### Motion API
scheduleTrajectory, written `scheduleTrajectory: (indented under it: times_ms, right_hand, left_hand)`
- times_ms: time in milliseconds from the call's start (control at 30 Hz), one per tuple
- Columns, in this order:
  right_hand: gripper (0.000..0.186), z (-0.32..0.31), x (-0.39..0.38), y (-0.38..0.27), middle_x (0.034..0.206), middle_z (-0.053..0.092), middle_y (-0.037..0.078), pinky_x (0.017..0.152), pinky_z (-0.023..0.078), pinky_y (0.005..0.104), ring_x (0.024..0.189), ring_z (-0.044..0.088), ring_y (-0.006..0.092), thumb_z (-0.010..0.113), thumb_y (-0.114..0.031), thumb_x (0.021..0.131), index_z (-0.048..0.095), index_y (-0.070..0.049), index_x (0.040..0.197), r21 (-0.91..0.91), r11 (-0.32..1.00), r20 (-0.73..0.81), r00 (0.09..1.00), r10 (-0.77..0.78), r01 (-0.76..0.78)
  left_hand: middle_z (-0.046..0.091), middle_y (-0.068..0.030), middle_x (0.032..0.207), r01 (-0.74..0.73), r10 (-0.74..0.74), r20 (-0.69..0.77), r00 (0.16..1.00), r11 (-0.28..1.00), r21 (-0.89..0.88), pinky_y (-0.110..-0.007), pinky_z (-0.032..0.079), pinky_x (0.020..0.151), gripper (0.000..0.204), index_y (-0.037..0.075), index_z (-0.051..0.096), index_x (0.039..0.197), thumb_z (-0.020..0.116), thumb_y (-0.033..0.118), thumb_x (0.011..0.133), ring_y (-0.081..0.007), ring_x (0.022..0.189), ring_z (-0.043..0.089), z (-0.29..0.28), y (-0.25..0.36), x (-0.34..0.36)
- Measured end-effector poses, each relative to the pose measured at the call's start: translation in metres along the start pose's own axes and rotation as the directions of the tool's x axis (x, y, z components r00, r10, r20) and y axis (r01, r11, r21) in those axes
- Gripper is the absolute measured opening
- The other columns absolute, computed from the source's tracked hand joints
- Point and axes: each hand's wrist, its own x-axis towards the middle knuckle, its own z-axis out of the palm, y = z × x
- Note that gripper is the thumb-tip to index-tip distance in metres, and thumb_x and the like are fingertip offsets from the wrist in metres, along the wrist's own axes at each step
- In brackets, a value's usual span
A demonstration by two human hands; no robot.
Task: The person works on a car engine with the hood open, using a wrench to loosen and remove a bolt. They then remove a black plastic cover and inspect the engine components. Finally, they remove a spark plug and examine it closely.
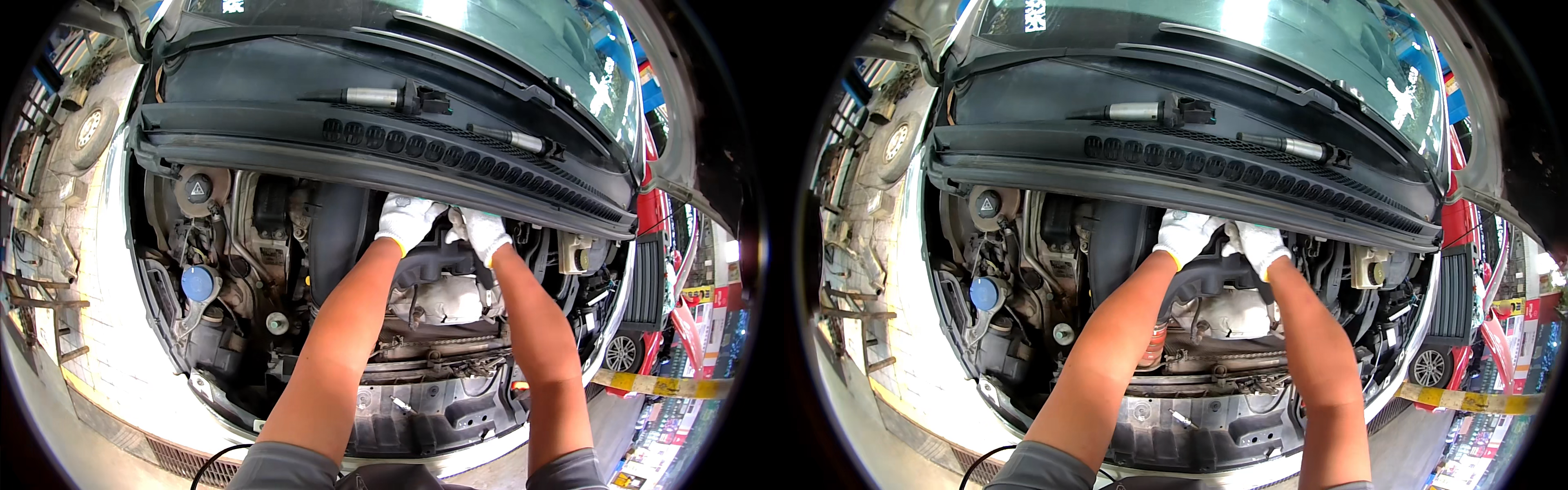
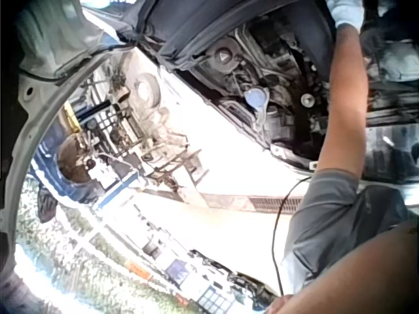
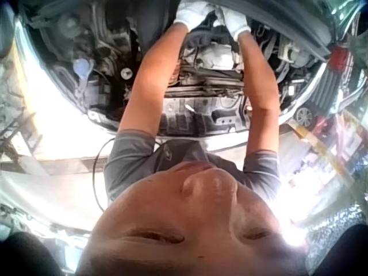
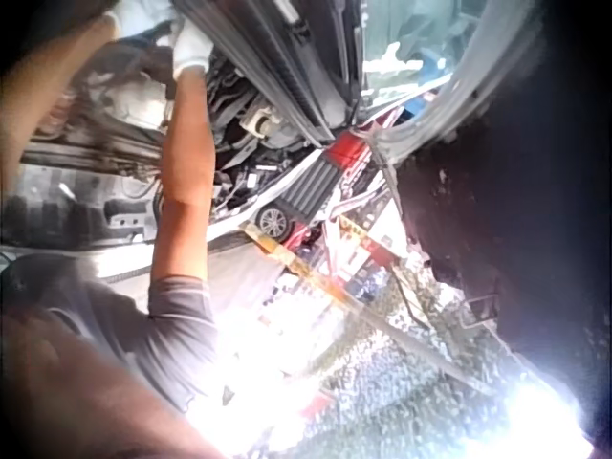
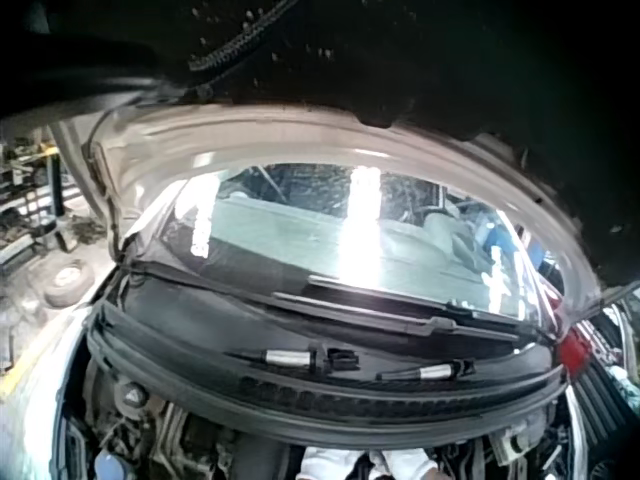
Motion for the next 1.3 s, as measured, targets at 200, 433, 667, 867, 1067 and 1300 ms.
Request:
scheduleTrajectory:
  times_ms: [200, 433, 667, 867, 1067, 1300]
  right_hand:
    - [0.029, -0.044, 0.019, 0.016, 0.095, 0.071, 0.018, 0.073, 0.056, 0.0417, 0.08, 0.071, 0.0253, 0.053, -0.027, 0.104, 0.07, -0.005, 0.112, -0.859, 0.055, 0.296, 0.58, -0.759, 0.51]
    - [0.021, 0.007, -0.041, -0.045, 0.081, 0.067, 0.016, 0.074, 0.056, 0.0412, 0.077, 0.071, 0.0247, 0.063, -0.014, 0.094, 0.066, 0.001, 0.107, -0.271, 0.925, 0.035, 0.957, 0.288, -0.268]
    - [0.044, 0.011, -0.03, -0.033, 0.114, 0.07, 0.025, 0.096, 0.051, 0.0517, 0.11, 0.066, 0.0432, 0.051, -0.04, 0.101, 0.064, -0.001, 0.119, -0.839, 0.54, -0.135, 0.987, -0.083, -0.069]
    - [0.03, 0.012, -0.03, -0.021, 0.107, 0.073, 0.018, 0.088, 0.055, 0.0461, 0.099, 0.071, 0.0338, 0.062, -0.02, 0.092, 0.067, -0.003, 0.117, -0.714, 0.7, -0.075, 0.996, -0.05, -0.019]
    - [0.034, 0.017, -0.022, -0.015, 0.111, 0.074, 0.022, 0.094, 0.054, 0.0479, 0.106, 0.071, 0.0373, 0.05, -0.026, 0.099, 0.073, -0.003, 0.111, -0.838, 0.544, -0.259, 0.908, -0.329, -0.042]
    - [0.037, -0.019, -0.018, -0.002, 0.112, 0.073, 0.022, 0.094, 0.054, 0.0488, 0.105, 0.07, 0.0396, 0.049, -0.032, 0.101, 0.071, -0.01, 0.12, -0.946, 0.318, -0.075, 0.904, -0.421, 0.07]
  left_hand:
    - [0.065, -0.0042, 0.136, -0.013, 0.018, -0.171, 0.985, 0.999, 0.029, -0.047, 0.043, 0.107, 0.04, 0.023, 0.065, 0.133, 0.05, 0.044, 0.103, -0.0273, 0.128, 0.058, 0.011, 0.01, -0.001]
    - [0.068, -0.0023, 0.127, -0.105, 0.131, -0.074, 0.989, 0.953, 0.284, -0.047, 0.049, 0.096, 0.036, 0.03, 0.065, 0.132, 0.047, 0.03, 0.101, -0.0261, 0.116, 0.064, 0.011, 0.0, -0.007]
    - [0.069, -0.0122, 0.125, -0.014, 0.022, -0.083, 0.996, 0.995, 0.099, -0.052, 0.051, 0.096, 0.035, 0.02, 0.065, 0.132, 0.053, 0.027, 0.1, -0.0358, 0.114, 0.066, 0.016, -0.006, -0.002]
    - [0.065, -0.0136, 0.134, 0.056, -0.064, 0.081, 0.995, 0.993, 0.106, -0.054, 0.046, 0.104, 0.041, 0.021, 0.061, 0.138, 0.055, 0.024, 0.098, -0.0382, 0.123, 0.061, 0.02, -0.006, 0.002]
    - [0.055, -0.0205, 0.146, 0.076, -0.075, -0.035, 0.997, 0.997, 0.031, -0.059, 0.04, 0.11, 0.045, 0.019, 0.058, 0.143, 0.052, 0.035, 0.102, -0.0457, 0.132, 0.051, 0.015, 0.001, 0.0]
    - [0.075, -0.0176, 0.1, 0.028, -0.023, -0.113, 0.993, 0.999, 0.042, -0.052, 0.046, 0.102, 0.042, 0.01, 0.074, 0.103, 0.054, 0.048, 0.102, -0.0414, 0.1, 0.067, 0.009, 0.002, 0.005]
